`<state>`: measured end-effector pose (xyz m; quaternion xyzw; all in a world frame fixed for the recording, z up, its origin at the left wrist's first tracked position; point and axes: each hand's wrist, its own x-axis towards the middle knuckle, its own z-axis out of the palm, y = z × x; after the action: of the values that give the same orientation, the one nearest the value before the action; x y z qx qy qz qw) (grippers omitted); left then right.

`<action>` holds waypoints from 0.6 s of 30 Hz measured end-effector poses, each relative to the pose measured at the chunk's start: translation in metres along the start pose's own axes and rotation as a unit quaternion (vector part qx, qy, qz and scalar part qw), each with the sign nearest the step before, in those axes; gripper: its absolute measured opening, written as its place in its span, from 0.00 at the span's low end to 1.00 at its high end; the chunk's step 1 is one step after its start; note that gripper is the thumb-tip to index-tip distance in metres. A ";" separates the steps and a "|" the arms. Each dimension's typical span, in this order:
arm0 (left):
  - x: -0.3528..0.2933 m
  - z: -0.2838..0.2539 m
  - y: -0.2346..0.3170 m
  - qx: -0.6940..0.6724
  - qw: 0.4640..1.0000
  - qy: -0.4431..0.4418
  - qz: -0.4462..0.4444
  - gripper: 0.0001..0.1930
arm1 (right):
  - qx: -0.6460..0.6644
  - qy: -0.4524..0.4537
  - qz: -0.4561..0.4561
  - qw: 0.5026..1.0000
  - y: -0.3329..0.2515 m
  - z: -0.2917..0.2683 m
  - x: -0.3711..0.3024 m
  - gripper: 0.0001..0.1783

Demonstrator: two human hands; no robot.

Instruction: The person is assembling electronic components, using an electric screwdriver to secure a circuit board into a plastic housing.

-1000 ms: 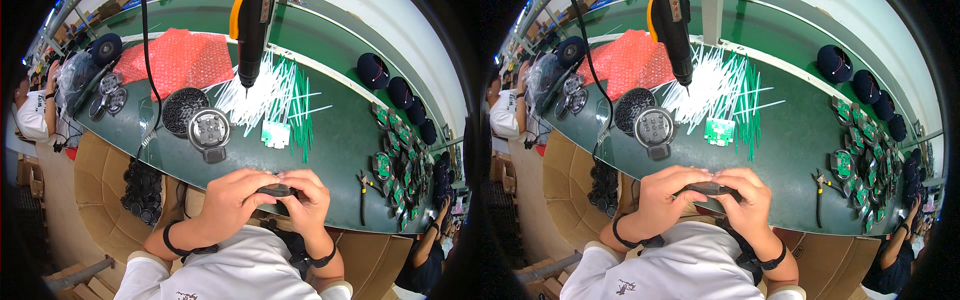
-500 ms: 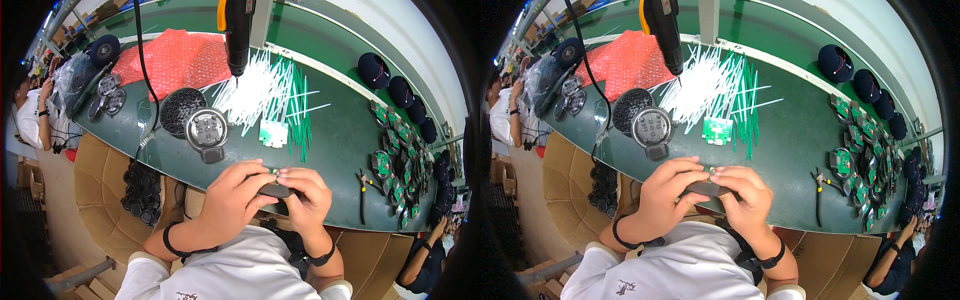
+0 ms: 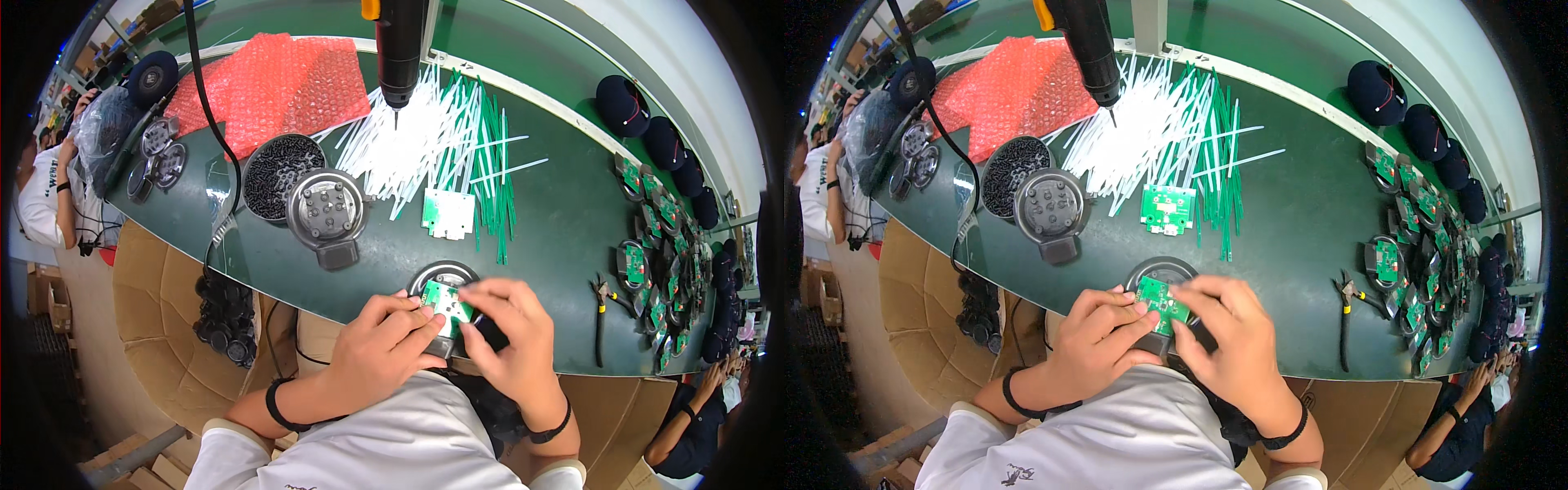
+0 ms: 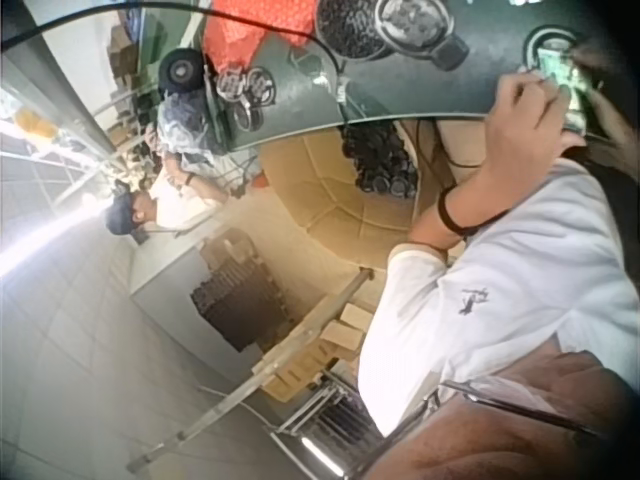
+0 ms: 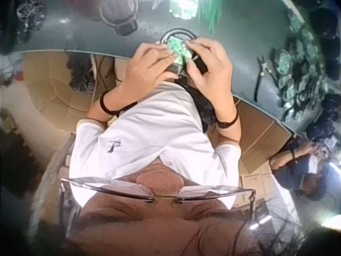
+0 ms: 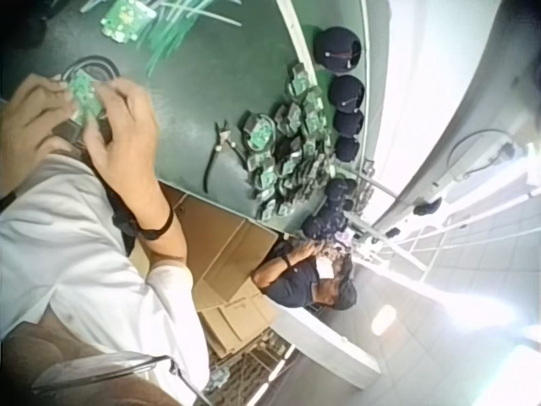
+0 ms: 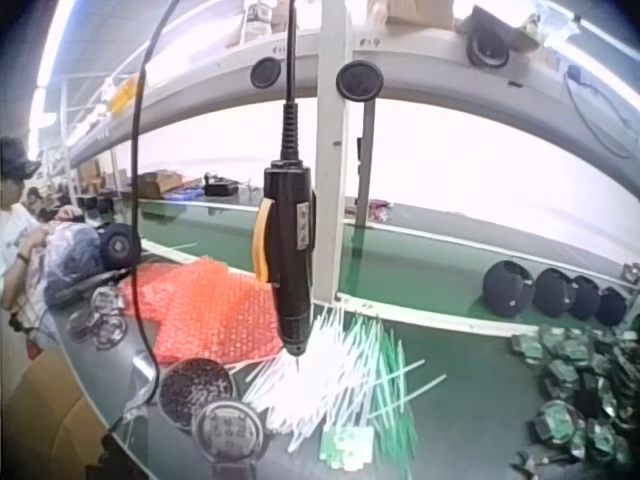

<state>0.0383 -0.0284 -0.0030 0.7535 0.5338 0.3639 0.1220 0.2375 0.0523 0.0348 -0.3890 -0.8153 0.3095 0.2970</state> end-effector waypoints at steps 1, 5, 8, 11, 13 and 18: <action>0.000 0.000 -0.001 -0.001 1.000 -0.002 -0.001 0.31 | 0.001 -0.001 0.002 1.000 0.002 0.003 0.004 0.19; 0.002 -0.003 0.000 0.002 1.000 -0.002 0.008 0.31 | -0.060 0.011 -0.041 0.997 0.011 0.012 0.010 0.19; 0.004 -0.002 -0.002 -0.009 1.000 -0.001 0.006 0.31 | -0.044 0.009 -0.026 0.999 0.012 0.011 0.012 0.19; 0.006 -0.006 0.000 -0.017 1.000 -0.003 -0.002 0.31 | -0.049 -0.004 -0.028 0.998 0.007 0.007 0.017 0.18; 0.010 -0.012 0.000 -0.019 1.000 -0.003 -0.006 0.31 | -0.068 -0.026 -0.019 0.997 0.002 0.004 0.021 0.16; 0.022 -0.037 -0.004 -0.080 0.996 0.000 -0.034 0.20 | -0.104 -0.060 -0.011 0.993 -0.008 -0.001 0.026 0.14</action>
<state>0.0141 -0.0147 0.0304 0.7224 0.5283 0.4016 0.1943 0.2210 0.0701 0.0477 -0.3899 -0.8634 0.2426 0.2089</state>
